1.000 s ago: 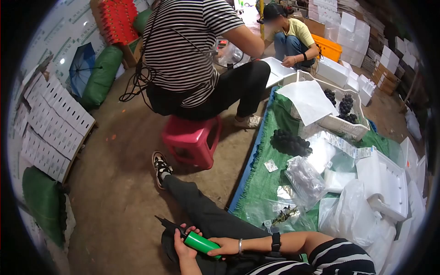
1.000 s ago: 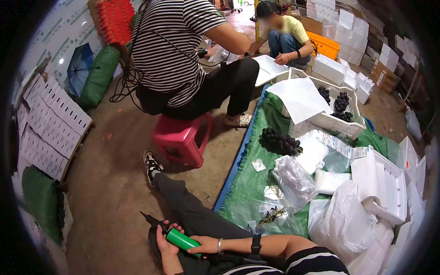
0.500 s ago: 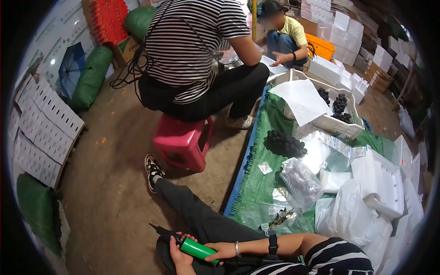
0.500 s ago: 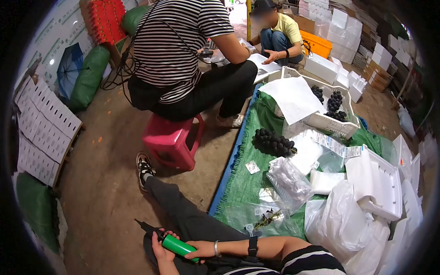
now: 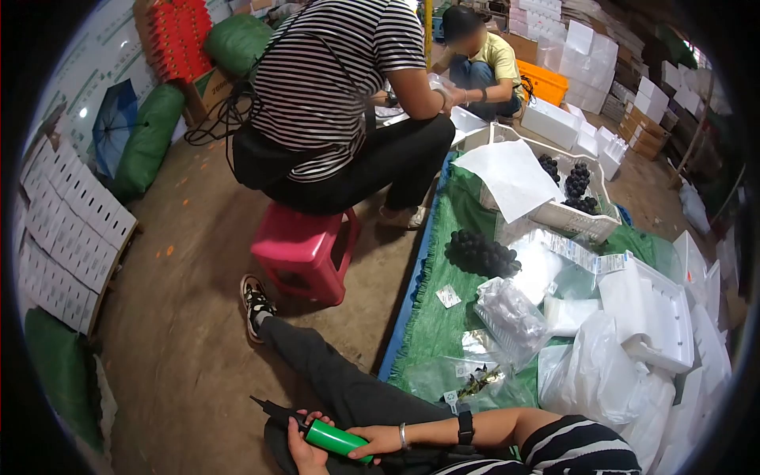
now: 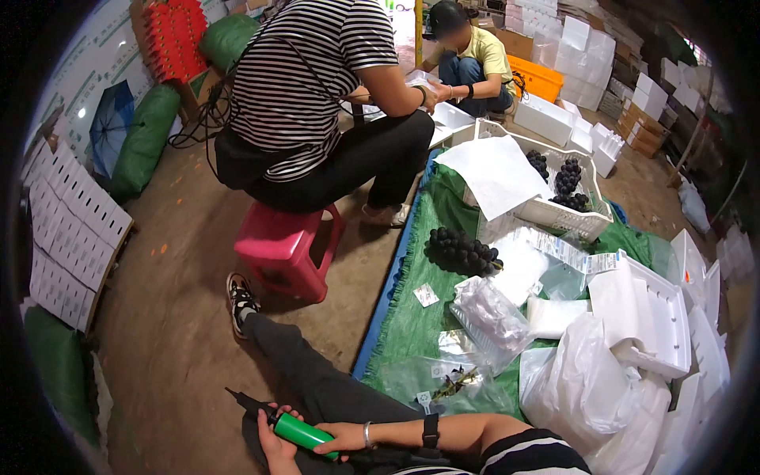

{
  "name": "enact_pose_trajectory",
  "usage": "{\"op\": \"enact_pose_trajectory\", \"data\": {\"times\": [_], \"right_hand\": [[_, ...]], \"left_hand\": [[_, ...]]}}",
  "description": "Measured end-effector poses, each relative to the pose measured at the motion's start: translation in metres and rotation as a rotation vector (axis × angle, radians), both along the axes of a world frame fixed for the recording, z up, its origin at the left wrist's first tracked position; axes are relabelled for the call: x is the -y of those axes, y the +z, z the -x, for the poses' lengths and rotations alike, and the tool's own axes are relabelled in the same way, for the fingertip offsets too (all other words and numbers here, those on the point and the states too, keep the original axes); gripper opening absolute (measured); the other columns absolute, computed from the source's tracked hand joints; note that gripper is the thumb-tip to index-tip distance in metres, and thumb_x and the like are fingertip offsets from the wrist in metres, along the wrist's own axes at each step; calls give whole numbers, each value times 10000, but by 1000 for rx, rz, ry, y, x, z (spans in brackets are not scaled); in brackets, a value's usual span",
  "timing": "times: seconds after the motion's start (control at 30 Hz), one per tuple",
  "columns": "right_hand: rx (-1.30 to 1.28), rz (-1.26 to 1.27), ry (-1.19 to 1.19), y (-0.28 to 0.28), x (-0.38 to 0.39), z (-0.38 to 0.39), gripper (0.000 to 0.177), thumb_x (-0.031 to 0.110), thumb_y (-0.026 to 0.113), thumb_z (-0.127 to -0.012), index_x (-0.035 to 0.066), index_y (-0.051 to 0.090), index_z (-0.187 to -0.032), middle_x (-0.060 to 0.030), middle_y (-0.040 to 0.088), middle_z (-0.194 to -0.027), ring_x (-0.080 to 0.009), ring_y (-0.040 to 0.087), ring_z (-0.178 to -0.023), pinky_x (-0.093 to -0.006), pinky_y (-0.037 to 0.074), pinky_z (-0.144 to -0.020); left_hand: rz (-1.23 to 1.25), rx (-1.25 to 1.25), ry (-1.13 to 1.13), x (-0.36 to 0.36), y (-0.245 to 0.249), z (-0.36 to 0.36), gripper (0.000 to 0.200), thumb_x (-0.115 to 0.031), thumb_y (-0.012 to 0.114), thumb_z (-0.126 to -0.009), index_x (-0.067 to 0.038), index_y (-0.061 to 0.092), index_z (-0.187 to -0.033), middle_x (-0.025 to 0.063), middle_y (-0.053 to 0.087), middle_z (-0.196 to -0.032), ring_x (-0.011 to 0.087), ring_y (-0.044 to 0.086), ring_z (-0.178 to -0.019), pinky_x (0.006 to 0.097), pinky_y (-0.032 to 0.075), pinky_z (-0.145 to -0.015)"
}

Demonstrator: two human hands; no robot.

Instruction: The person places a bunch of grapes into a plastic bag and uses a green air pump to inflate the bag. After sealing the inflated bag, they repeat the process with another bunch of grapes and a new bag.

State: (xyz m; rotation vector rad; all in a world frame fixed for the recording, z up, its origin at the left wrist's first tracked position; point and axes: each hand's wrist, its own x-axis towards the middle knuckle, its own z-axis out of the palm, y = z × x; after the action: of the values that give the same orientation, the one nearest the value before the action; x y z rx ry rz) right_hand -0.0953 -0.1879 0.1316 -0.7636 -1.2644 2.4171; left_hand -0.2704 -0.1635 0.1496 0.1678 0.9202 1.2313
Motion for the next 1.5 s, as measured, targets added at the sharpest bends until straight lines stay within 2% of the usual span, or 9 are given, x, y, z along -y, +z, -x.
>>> {"op": "enact_pose_trajectory", "data": {"times": [0.1,0.17,0.2,0.27,0.6,1.17,1.4,1.47,1.5], "right_hand": [[-6,-1,1,0,-1,0,553,395,584,-807,53,372,-1187,-48,524,-852,-115,544,-706,-240,479,-504],[2,20,49,3,-3,-2,568,386,581,-817,49,362,-1217,-50,507,-917,-107,528,-791,-232,492,-559],[3,17,45,3,-2,-2,568,386,581,-817,49,362,-1217,-50,507,-917,-107,528,-791,-232,492,-559],[-5,7,-12,1,0,-1,533,398,586,-805,51,399,-1163,-44,529,-825,-108,541,-691,-238,477,-500],[-10,-27,-5,-2,0,-3,548,399,594,-798,25,432,-1164,-54,545,-835,-121,544,-705,-234,490,-510],[6,-28,21,0,-3,-7,594,380,601,-796,44,375,-1231,-71,538,-900,-132,548,-753,-246,502,-521],[-6,-35,5,-1,-2,-7,538,363,596,-805,33,399,-1182,-59,537,-873,-120,544,-720,-236,492,-507],[14,-7,48,-2,-3,-6,674,330,604,-809,53,277,-1329,-51,526,-905,-98,535,-721,-214,491,-545],[15,-7,52,-2,-3,-6,674,330,604,-809,53,277,-1329,-51,526,-905,-98,535,-721,-214,491,-545]], "left_hand": [[21,-19,10,-1,3,-1,330,-439,439,-864,-128,491,-957,101,555,-815,268,538,-764,417,453,-721],[33,-11,14,-1,3,-1,330,-440,438,-864,-127,492,-954,99,552,-810,267,536,-761,418,453,-718],[30,-3,14,0,3,-1,329,-439,440,-863,-126,493,-949,98,551,-802,267,536,-757,419,453,-714],[22,6,8,-1,3,-2,328,-438,442,-862,-124,493,-945,97,549,-794,266,536,-754,421,453,-710],[28,-53,0,0,7,-6,322,-423,445,-863,-112,481,-940,101,543,-767,267,535,-743,424,450,-693],[67,-40,3,1,8,-7,316,-426,463,-854,-120,498,-922,91,543,-779,261,531,-755,421,444,-723],[47,-26,-5,1,6,-6,322,-428,463,-855,-119,499,-938,93,541,-781,262,530,-756,423,445,-722],[44,-42,-4,2,6,-6,325,-429,464,-855,-119,498,-944,94,541,-784,263,530,-757,424,445,-721],[43,-44,-3,2,5,-5,328,-430,466,-854,-117,495,-949,96,539,-785,263,530,-757,425,446,-720]]}}
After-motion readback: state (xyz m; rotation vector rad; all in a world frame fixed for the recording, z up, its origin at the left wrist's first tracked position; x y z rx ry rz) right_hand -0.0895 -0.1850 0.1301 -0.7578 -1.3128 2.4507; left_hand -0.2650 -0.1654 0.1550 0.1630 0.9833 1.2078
